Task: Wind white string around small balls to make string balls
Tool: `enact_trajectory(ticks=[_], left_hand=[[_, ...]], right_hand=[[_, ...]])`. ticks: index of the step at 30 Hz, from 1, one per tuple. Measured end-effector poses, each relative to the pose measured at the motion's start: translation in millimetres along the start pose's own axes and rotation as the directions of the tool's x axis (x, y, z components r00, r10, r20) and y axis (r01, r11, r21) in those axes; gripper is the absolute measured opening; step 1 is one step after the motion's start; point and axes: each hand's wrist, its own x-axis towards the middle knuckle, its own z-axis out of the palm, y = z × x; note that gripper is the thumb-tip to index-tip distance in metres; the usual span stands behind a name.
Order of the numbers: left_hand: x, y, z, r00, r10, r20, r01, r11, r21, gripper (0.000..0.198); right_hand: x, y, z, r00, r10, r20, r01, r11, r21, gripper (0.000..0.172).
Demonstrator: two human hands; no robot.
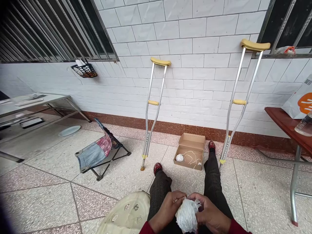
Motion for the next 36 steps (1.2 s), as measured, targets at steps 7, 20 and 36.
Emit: enact_trajectory(ticks=[7, 20, 36], left_hand=[[-16, -2, 39.8, 0.993, -0.079, 0.093, 0.087, 0.993, -0.083, 0.042], [9, 6, 0.2, 0.999, 0.049, 0.006, -0.049, 0.998, 0.047, 0.043], [-22, -2, 13.6, 0.997, -0.015, 0.075, 0.000, 0.981, 0.196, 0.030]], right_hand=[[31, -33, -19, 0.905, -0.214, -0.367, 0.189, 0.977, -0.103, 0.041], [-7, 4, -3, 1.000, 0.014, -0.028, -0.017, 0.991, -0.134, 0.042], [47, -3, -35, 0.874, -0.415, -0.252, 0.160, 0.736, -0.657, 0.046]])
